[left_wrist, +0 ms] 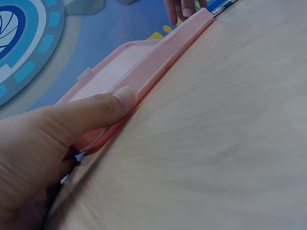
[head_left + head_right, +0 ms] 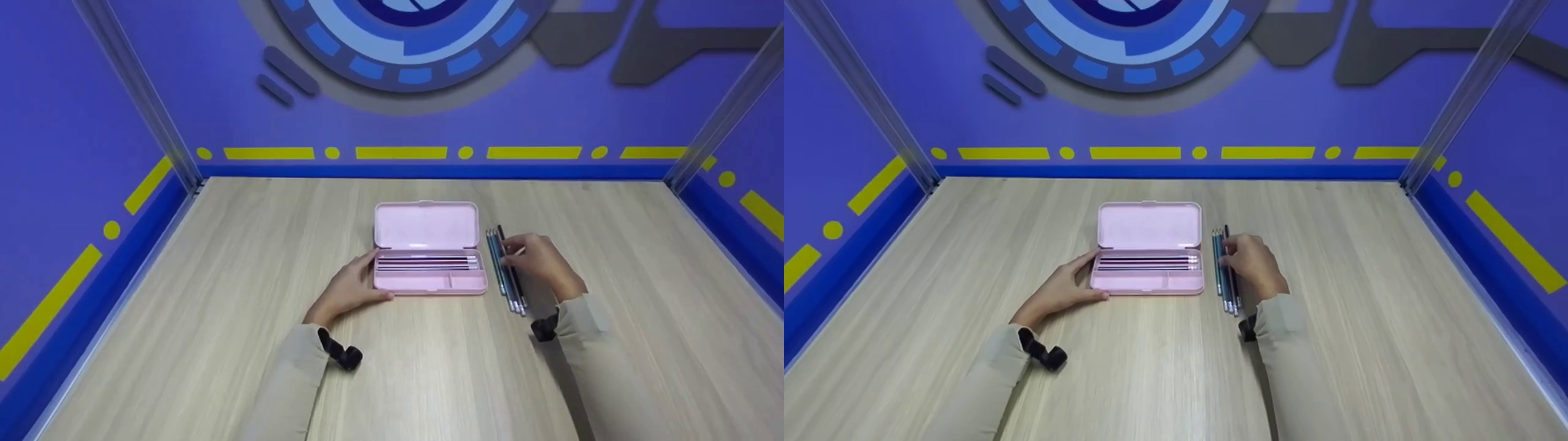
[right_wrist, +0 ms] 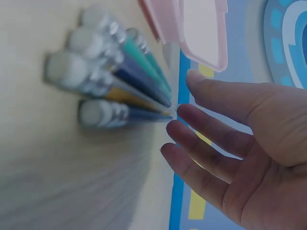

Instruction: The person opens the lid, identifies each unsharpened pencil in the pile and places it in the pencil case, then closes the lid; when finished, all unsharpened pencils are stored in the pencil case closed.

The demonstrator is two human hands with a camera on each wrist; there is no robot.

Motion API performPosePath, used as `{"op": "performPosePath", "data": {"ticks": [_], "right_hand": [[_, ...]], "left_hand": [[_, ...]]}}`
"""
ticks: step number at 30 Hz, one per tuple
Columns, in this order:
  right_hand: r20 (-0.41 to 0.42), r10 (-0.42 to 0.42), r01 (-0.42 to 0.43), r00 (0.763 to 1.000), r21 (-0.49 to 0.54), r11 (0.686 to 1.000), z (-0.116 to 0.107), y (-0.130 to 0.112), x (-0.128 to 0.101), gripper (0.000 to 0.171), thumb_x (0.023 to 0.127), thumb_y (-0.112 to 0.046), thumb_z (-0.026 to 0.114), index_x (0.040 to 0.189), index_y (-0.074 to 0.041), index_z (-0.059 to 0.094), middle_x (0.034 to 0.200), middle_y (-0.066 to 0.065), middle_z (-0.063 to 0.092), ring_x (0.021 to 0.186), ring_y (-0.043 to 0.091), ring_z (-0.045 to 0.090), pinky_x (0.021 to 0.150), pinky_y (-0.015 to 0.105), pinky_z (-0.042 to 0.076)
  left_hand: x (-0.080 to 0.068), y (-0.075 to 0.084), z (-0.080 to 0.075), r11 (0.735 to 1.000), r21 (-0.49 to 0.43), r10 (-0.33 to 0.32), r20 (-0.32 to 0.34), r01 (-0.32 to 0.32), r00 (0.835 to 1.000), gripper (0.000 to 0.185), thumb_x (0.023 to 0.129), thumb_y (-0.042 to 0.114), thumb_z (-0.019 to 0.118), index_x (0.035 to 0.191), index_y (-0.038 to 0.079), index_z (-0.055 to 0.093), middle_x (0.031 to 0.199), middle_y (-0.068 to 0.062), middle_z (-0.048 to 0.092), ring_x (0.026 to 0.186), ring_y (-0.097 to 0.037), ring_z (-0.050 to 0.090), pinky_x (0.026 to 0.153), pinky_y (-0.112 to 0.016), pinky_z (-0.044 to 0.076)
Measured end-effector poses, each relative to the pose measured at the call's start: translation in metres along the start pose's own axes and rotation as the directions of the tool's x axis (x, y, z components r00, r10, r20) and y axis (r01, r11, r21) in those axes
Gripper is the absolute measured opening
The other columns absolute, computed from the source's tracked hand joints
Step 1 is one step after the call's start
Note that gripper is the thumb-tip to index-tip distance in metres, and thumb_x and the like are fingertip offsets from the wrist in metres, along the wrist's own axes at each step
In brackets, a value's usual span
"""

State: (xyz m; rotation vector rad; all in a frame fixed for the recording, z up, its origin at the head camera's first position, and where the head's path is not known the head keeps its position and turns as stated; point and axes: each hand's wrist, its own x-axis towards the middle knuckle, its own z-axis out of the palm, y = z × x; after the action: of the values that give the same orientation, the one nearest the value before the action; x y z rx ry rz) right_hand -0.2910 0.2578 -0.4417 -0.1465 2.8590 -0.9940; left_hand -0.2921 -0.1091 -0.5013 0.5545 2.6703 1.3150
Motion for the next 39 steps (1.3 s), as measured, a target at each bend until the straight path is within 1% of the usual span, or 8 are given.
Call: {"op": "performPosePath", "data": {"ticks": [7, 9, 16, 23, 28, 31, 35, 39], "right_hand": [[0.024, 0.06, -0.06, 0.998, 0.004, 0.998, -0.003, 0.009, -0.005, 0.044, 0.092, -0.012, 0.064, 0.129, 0.009, 0.055, 0.113, 0.025, 0.063, 0.092, 0.026, 0.06, 0.086, 0.042, 0.051], [0.026, 0.056, -0.056, 0.998, -0.008, 0.998, -0.004, 0.011, -0.004, 0.045, 0.091, -0.013, 0.065, 0.128, 0.01, 0.055, 0.112, 0.027, 0.064, 0.092, 0.026, 0.061, 0.086, 0.043, 0.052], [0.043, 0.082, -0.082, 0.996, -0.004, 0.997, -0.005, 0.018, -0.003, 0.042, 0.089, -0.011, 0.067, 0.123, 0.012, 0.058, 0.107, 0.027, 0.066, 0.084, 0.023, 0.061, 0.072, 0.031, 0.052], [0.059, 0.138, -0.138, 0.989, 0.004, 0.99, -0.006, 0.02, -0.001, 0.039, 0.088, -0.009, 0.066, 0.121, 0.011, 0.06, 0.106, 0.023, 0.065, 0.081, 0.02, 0.058, 0.07, 0.027, 0.05], [0.06, 0.138, -0.14, 0.989, 0.03, 0.99, -0.006, 0.021, -0.001, 0.041, 0.085, -0.006, 0.066, 0.121, 0.014, 0.059, 0.1, 0.023, 0.066, 0.071, 0.015, 0.059, 0.06, 0.023, 0.05], [0.057, 0.116, -0.118, 0.992, 0.04, 0.992, -0.006, 0.022, -0.003, 0.042, 0.085, -0.004, 0.065, 0.12, 0.016, 0.058, 0.095, 0.023, 0.067, 0.063, 0.012, 0.058, 0.055, 0.022, 0.05], [0.051, 0.09, -0.093, 0.995, 0.047, 0.995, -0.007, 0.024, -0.004, 0.041, 0.084, -0.003, 0.063, 0.119, 0.017, 0.058, 0.09, 0.022, 0.069, 0.059, 0.01, 0.057, 0.052, 0.022, 0.049], [0.051, 0.088, -0.091, 0.995, 0.06, 0.994, -0.008, 0.025, -0.004, 0.041, 0.083, -0.004, 0.064, 0.118, 0.018, 0.057, 0.09, 0.021, 0.068, 0.06, 0.009, 0.057, 0.053, 0.022, 0.049]], "left_hand": [[-0.002, 0.0, 0.002, 1.0, -0.006, 0.001, -0.005, -0.001, 1.0, 0.101, 0.068, 0.039, 0.086, 0.15, 0.012, 0.033, 0.154, -0.016, 0.034, 0.144, -0.033, 0.028, 0.119, -0.046, 0.022], [-0.001, 0.0, 0.002, 1.0, -0.004, -0.004, -0.008, 0.004, 1.0, 0.101, 0.068, 0.04, 0.086, 0.15, 0.013, 0.033, 0.154, -0.015, 0.034, 0.144, -0.033, 0.028, 0.12, -0.046, 0.021], [-0.002, 0.0, 0.0, 1.0, -0.018, -0.014, -0.002, 0.014, 1.0, 0.103, 0.067, 0.041, 0.086, 0.151, 0.016, 0.032, 0.155, -0.016, 0.032, 0.144, -0.034, 0.027, 0.12, -0.047, 0.02], [-0.002, 0.001, 0.0, 1.0, -0.013, -0.018, 0.004, 0.018, 1.0, 0.104, 0.067, 0.042, 0.086, 0.152, 0.017, 0.031, 0.154, -0.017, 0.032, 0.143, -0.034, 0.028, 0.119, -0.048, 0.021], [-0.001, 0.001, 0.001, 1.0, -0.008, -0.021, 0.0, 0.021, 1.0, 0.105, 0.066, 0.043, 0.086, 0.152, 0.017, 0.031, 0.154, -0.017, 0.032, 0.143, -0.034, 0.028, 0.119, -0.048, 0.022], [-0.002, 0.001, 0.001, 1.0, -0.015, -0.007, 0.001, 0.007, 1.0, 0.104, 0.067, 0.042, 0.086, 0.151, 0.016, 0.031, 0.154, -0.016, 0.032, 0.143, -0.034, 0.028, 0.119, -0.048, 0.022], [-0.002, 0.0, 0.001, 0.999, -0.024, 0.026, 0.001, -0.026, 1.0, 0.101, 0.069, 0.04, 0.085, 0.151, 0.014, 0.032, 0.154, -0.015, 0.034, 0.143, -0.033, 0.029, 0.118, -0.047, 0.024], [-0.002, 0.0, 0.001, 0.999, -0.024, 0.033, -0.004, -0.033, 0.999, 0.101, 0.068, 0.039, 0.086, 0.151, 0.016, 0.033, 0.154, -0.015, 0.034, 0.143, -0.032, 0.03, 0.119, -0.046, 0.024]]}}
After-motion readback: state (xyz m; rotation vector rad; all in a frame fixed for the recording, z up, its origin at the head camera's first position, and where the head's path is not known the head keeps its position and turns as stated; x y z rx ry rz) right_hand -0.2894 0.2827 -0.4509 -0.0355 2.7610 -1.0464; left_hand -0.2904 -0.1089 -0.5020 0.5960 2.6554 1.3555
